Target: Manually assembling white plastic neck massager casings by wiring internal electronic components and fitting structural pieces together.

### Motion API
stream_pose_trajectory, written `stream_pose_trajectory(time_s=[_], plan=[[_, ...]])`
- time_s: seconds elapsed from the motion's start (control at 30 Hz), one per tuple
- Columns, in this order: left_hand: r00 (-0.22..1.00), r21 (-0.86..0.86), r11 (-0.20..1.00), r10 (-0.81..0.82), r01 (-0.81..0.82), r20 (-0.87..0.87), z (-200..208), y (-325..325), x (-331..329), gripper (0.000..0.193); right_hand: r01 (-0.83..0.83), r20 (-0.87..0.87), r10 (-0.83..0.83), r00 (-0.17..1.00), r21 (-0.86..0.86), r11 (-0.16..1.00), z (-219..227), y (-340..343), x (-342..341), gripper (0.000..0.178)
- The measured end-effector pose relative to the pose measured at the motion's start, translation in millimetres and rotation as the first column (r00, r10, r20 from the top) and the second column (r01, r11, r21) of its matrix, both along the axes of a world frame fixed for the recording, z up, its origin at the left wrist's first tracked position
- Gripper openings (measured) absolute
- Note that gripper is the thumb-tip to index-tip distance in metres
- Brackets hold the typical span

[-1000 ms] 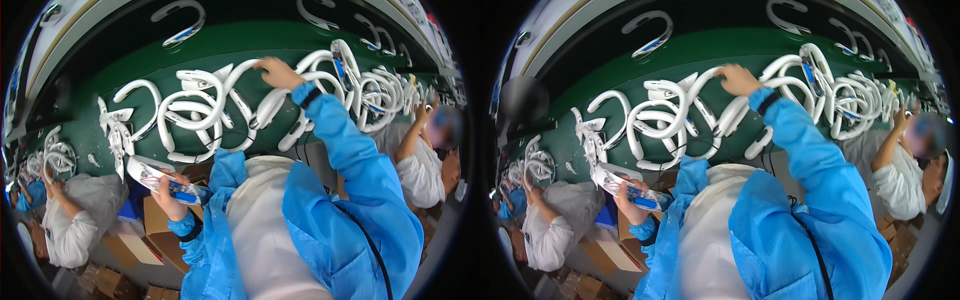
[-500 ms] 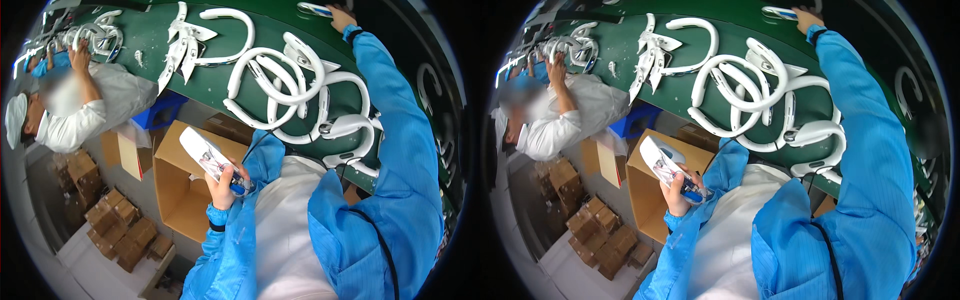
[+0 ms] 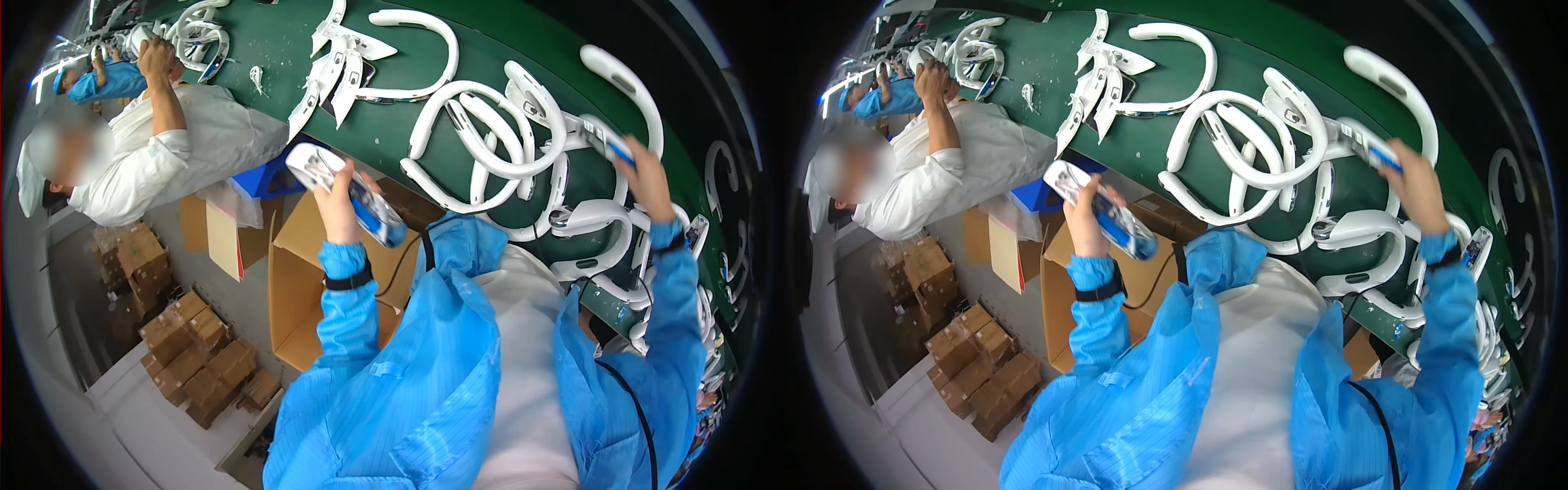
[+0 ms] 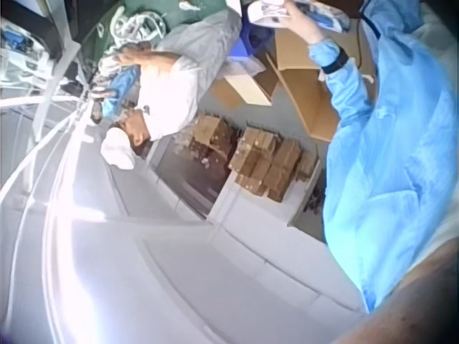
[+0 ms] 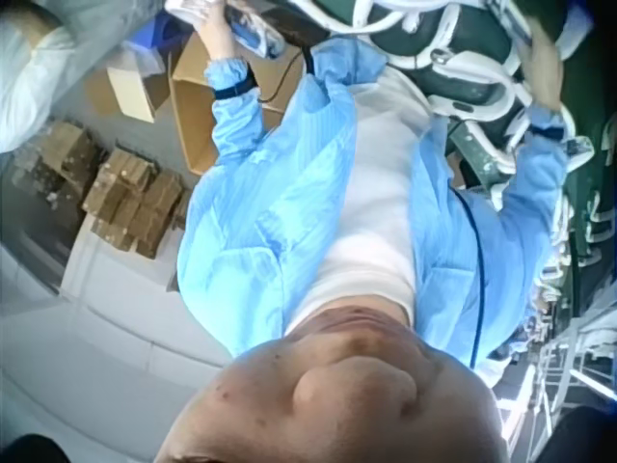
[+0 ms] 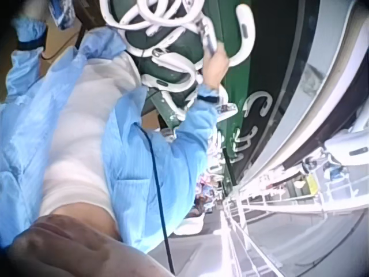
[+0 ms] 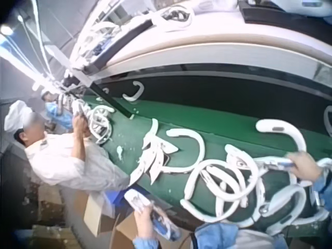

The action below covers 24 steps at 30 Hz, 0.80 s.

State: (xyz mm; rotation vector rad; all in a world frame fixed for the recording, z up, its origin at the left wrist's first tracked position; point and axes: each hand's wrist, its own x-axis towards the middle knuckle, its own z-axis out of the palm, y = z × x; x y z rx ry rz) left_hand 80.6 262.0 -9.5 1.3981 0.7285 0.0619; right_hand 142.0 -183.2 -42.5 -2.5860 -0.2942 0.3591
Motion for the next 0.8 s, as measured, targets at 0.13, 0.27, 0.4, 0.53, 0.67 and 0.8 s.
stream_pose_trajectory(time_s=[0.13,0.27,0.4,0.53,0.67,0.8], plan=[[0.998,0.217,0.976,0.029,-0.015,-0.060,-57.0,50.6,45.3,0.009,-0.032,0.057,0.034,0.998,-0.046,0.998,10.0,10.9,-67.4,0.030],[0.975,0.284,0.952,0.162,-0.114,-0.151,-107.7,94.0,71.8,0.015,-0.058,0.025,0.061,0.998,-0.110,0.992,5.3,30.0,-90.8,0.029],[0.946,-0.051,0.953,0.288,-0.298,-0.151,-134.8,101.9,89.4,0.024,0.006,0.013,-0.005,1.000,-0.060,0.998,-2.1,36.0,-103.1,0.030],[0.964,-0.330,0.905,0.254,-0.267,-0.082,-168.2,120.5,84.1,0.033,0.001,0.036,0.002,0.999,-0.078,0.997,-0.4,36.7,-97.6,0.032],[0.966,-0.426,0.871,0.256,-0.244,-0.032,-174.1,125.7,82.5,0.034,-0.029,-0.035,0.027,0.999,-0.065,0.997,-6.5,28.8,-85.1,0.031],[0.976,-0.490,0.849,0.216,-0.197,-0.017,-173.2,131.3,80.9,0.028,-0.023,-0.162,0.032,0.986,0.056,0.998,-7.9,33.7,-58.5,0.029]])
